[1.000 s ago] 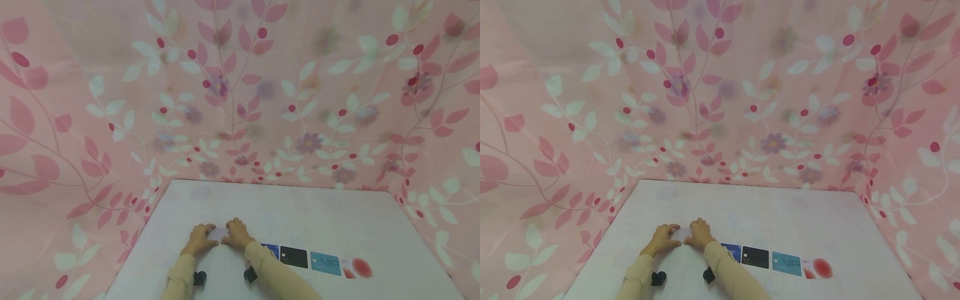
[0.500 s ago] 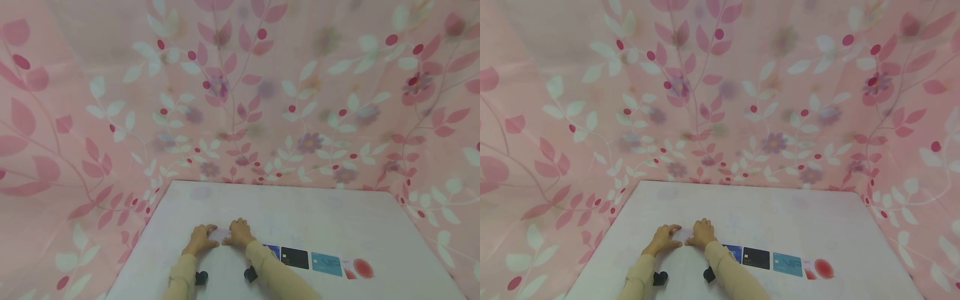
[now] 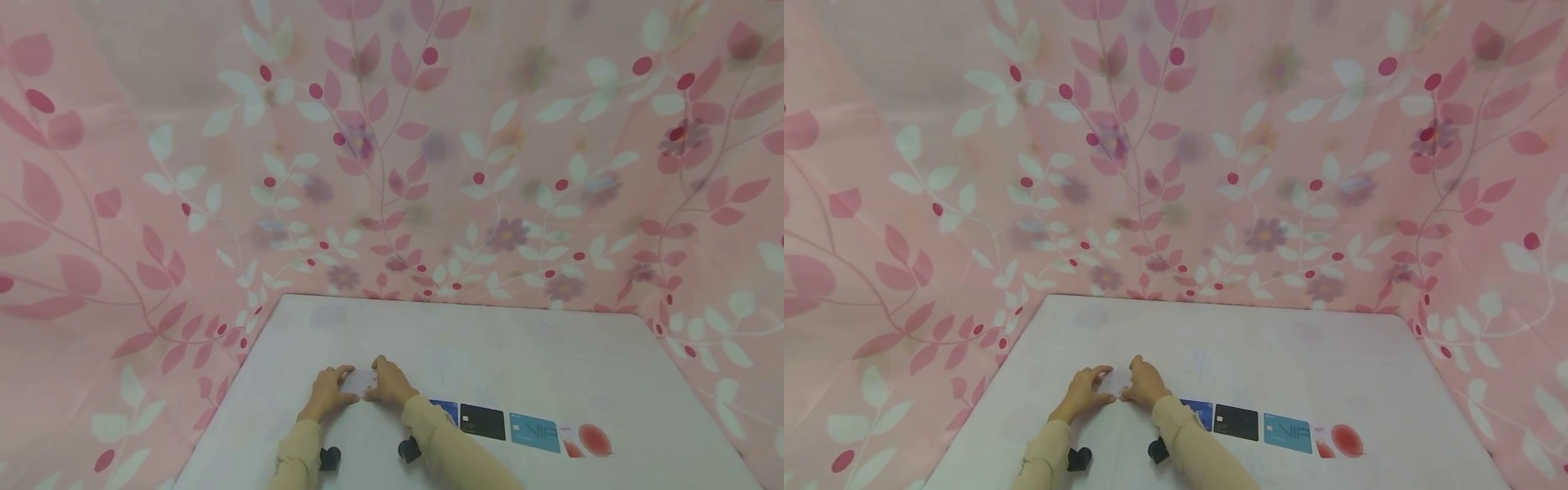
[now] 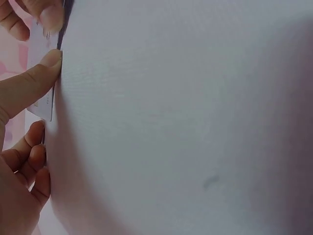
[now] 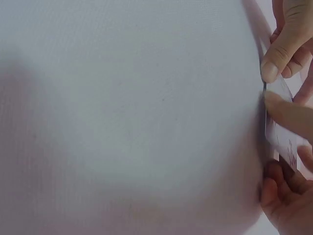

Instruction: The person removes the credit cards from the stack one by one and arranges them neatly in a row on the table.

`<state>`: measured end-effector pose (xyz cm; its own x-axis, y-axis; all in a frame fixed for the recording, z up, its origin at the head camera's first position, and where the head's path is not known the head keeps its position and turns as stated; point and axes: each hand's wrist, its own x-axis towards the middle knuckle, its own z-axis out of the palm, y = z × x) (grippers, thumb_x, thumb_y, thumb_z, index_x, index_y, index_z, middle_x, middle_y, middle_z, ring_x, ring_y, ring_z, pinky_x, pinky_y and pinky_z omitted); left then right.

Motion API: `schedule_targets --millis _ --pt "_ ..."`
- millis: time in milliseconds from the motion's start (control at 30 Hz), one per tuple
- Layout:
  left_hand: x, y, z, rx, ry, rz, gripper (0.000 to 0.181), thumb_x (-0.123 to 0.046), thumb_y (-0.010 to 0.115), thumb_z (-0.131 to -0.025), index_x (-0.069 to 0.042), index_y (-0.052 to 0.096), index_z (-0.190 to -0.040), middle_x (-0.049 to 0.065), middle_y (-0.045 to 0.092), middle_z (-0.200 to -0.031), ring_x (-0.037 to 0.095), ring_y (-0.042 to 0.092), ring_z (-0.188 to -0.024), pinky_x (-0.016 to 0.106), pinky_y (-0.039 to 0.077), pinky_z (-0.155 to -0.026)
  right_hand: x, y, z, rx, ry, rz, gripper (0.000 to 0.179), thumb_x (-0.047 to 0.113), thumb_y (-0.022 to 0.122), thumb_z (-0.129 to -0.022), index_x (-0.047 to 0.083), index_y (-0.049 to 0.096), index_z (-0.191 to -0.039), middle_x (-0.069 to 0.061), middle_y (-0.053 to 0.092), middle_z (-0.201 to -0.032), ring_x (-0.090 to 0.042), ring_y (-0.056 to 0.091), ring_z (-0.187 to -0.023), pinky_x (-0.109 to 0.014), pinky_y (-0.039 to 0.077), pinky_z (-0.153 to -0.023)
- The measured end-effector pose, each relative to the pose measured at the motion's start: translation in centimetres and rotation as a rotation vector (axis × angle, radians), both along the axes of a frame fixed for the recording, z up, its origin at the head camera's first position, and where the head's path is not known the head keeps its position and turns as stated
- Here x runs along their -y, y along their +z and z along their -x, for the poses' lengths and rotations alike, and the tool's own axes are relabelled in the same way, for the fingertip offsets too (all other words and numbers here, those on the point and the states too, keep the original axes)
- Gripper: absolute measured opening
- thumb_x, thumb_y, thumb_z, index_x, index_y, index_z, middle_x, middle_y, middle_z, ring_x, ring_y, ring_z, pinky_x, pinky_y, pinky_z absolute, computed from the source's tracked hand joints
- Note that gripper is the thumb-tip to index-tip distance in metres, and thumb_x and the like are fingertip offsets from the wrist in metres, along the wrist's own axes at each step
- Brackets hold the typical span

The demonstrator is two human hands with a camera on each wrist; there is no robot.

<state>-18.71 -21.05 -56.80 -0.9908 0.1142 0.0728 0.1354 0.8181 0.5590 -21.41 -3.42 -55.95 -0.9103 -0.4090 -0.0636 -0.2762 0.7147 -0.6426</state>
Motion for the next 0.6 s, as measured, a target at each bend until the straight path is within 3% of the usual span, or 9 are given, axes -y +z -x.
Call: schedule_targets --millis 167,367,600 --pt "0.1 -0.1 -0.1 -0.02 -0.006 -0.015 0.061 -0.02 0.085 -0.062 -0.006 0.062 -0.117 0.007 0.055 -0.085 0.022 0.046 -0.079 0.042 0.042 -0.07 -0.6 0.1 -0.1 -0.028 0.061 -0.025 0.061 0.016 0.087 -0.063 0.007 0.053 -0.113 -0.005 0.054 -0.101 -0.019 0.053 -0.089 -0.035 0.047 -0.084" --pt "0.6 -0.5 -0.1 0.016 -0.009 -0.086 0.063 -0.019 0.087 -0.058 -0.006 0.063 -0.115 0.007 0.057 -0.091 0.024 0.048 -0.086 0.047 0.043 -0.079 -1.1 0.9 -0.5 -0.105 0.077 -0.082 0.058 0.021 0.084 -0.067 0.001 0.059 -0.116 -0.009 0.059 -0.109 -0.024 0.056 -0.103 -0.035 0.045 -0.094" --pt "0.8 -0.2 -0.4 0.066 -0.056 -0.142 0.058 -0.009 0.087 -0.054 -0.001 0.064 -0.107 0.01 0.059 -0.102 0.031 0.055 -0.098 0.05 0.043 -0.091 -1.9 0.4 -1.6 -0.164 0.085 -0.035 0.058 0.026 0.085 -0.064 0.001 0.064 -0.112 -0.007 0.063 -0.107 -0.023 0.056 -0.103 -0.033 0.045 -0.094"
